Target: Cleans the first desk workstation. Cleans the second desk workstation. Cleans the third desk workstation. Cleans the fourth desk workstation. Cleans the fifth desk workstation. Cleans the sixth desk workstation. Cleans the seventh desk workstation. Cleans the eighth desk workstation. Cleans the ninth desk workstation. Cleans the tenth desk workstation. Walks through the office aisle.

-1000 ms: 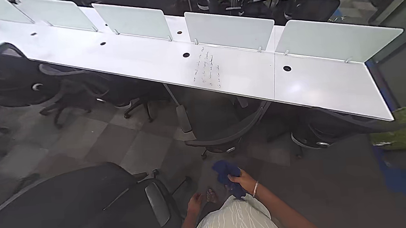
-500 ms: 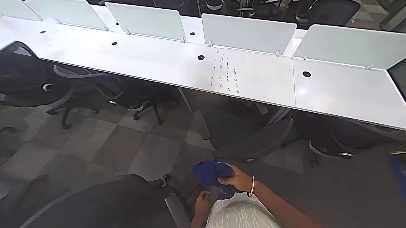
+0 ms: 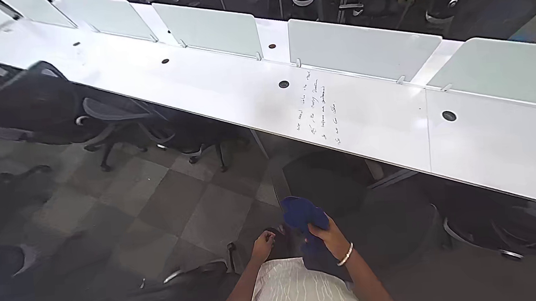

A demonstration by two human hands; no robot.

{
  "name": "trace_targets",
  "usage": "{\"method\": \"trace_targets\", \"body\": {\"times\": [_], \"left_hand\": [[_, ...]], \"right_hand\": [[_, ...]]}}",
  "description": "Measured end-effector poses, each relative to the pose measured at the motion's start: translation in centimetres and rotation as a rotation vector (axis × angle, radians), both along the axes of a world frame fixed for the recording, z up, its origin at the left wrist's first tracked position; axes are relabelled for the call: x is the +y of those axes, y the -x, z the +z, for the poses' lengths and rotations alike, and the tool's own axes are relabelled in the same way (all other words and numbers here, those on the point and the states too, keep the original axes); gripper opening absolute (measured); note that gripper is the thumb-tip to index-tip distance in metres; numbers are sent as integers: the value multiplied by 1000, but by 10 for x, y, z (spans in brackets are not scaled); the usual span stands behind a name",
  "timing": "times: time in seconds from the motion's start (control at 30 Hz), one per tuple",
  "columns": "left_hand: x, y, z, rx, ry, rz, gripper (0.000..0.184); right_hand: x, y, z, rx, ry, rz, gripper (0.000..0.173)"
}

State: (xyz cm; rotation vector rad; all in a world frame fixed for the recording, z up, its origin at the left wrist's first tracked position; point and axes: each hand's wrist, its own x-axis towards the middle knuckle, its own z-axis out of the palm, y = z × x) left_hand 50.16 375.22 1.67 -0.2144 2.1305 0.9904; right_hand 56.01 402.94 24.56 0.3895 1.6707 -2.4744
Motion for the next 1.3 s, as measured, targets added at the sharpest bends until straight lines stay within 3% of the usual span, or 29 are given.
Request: {"method": "trace_targets", "body": {"times": [0.37, 0.53, 0.67, 0.83, 1.1, 1.3], "left_hand": [[-77, 248, -69, -234, 119, -292, 35], [-145, 335, -33, -287, 137, -331, 36], [-216, 390, -43, -291, 173, -224, 35], [-258, 444, -57, -290, 255, -192, 36], [-210, 489, -26, -119, 52, -282, 37], [-210, 476, -32, -129, -29, -165, 32]], "right_hand": [[-47, 152, -66, -363, -33, -561, 47], [-87, 251, -52, -405, -34, -683, 42], [-107, 318, -39, -331, -83, -611, 44], [-124, 349, -30, -306, -119, -567, 44], [-134, 359, -29, -321, -133, -656, 38], [-128, 386, -22, -255, -147, -695, 38]]}}
